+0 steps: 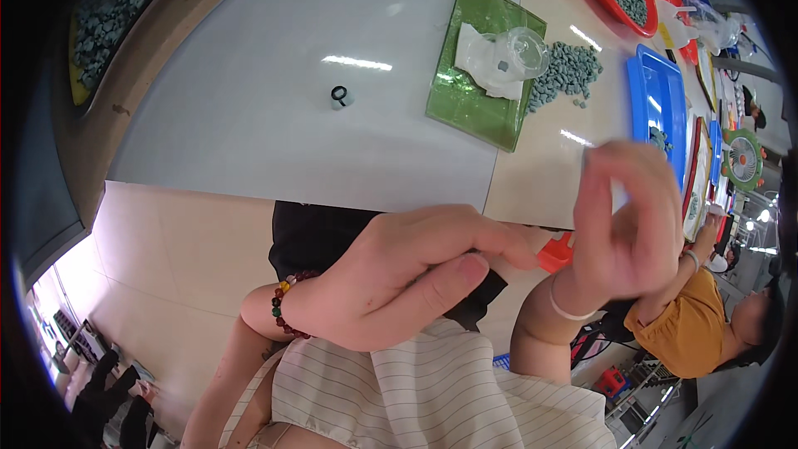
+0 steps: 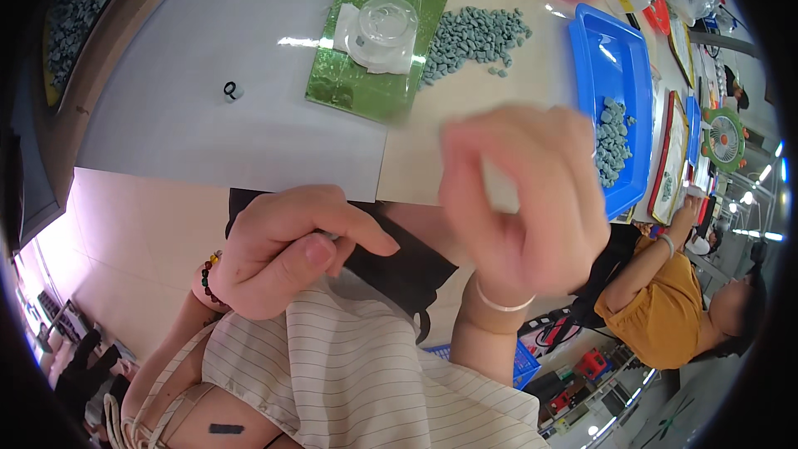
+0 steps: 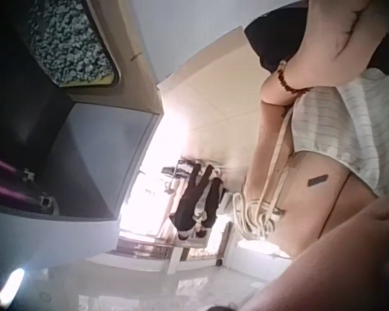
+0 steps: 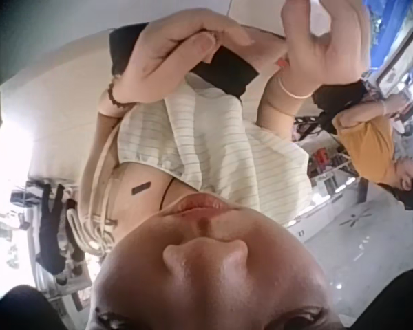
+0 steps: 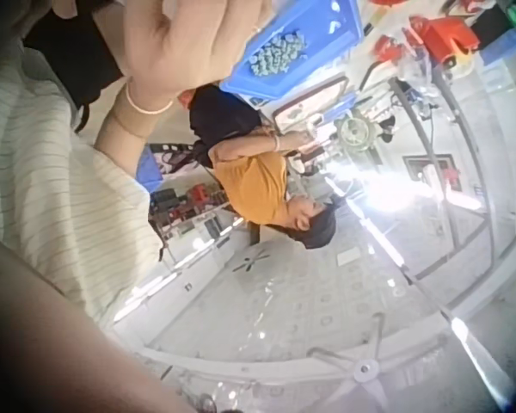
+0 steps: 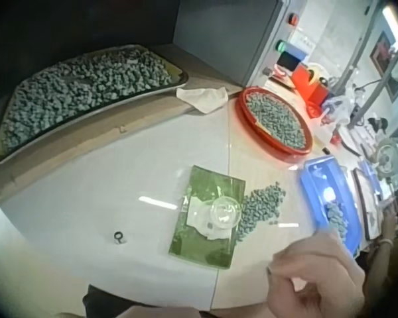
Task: The person assembles small pieces by hand, fitting components together and dispensing liquid from a squeeze bottle into a container on the table.
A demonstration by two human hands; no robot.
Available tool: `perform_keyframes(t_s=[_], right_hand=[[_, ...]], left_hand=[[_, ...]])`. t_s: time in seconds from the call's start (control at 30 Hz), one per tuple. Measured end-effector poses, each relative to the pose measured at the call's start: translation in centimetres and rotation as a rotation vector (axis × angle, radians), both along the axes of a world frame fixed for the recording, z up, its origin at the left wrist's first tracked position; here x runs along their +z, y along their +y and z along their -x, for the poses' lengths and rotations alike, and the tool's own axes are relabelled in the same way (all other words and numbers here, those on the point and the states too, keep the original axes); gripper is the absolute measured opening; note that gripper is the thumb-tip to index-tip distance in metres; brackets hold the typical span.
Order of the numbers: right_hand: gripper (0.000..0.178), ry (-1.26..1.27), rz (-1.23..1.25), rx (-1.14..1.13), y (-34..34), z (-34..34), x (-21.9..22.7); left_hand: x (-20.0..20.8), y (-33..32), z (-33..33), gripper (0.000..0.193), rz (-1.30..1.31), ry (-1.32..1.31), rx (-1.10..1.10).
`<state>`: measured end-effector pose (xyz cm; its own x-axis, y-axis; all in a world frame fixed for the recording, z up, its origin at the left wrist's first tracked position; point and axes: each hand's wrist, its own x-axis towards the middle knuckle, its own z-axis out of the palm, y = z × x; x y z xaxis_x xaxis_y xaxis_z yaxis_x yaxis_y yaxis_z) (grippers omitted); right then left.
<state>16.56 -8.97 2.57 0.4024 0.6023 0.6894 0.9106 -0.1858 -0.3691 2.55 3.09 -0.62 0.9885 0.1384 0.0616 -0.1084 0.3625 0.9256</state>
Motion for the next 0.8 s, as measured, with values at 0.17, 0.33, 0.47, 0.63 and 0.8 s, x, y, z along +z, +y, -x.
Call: perform_keyframes(t_s=[0.17,0.33,0.47,0.63,0.8], right_hand=[[0.017,-0.213,0.134,-0.023,2.4,-2.1,-0.3],[0.015,-0.282,0.287,0.004,3.1,-2.2,0.7],[0.015,-0.309,0.313,-0.008,3.4,-2.1,0.5],[0.011,-0.185,0.247,-0.038,2.7,-1.0,0.8],[0.013,0.505,-0.086,0.273,0.5,2.3,0.4]], left_hand=[[-0.6,0.0,0.9,0.019,0.271,0.048,-0.144],[-1.1,0.2,0.4,0.015,0.146,-0.123,-0.071],[-0.3,0.2,0.3,0.013,0.229,-0.027,0.07],[-0.6,-0.2,0.3,0.012,0.244,-0.211,0.094],[-1.2,-0.5,0.9,0.018,0.386,-0.179,0.187]])
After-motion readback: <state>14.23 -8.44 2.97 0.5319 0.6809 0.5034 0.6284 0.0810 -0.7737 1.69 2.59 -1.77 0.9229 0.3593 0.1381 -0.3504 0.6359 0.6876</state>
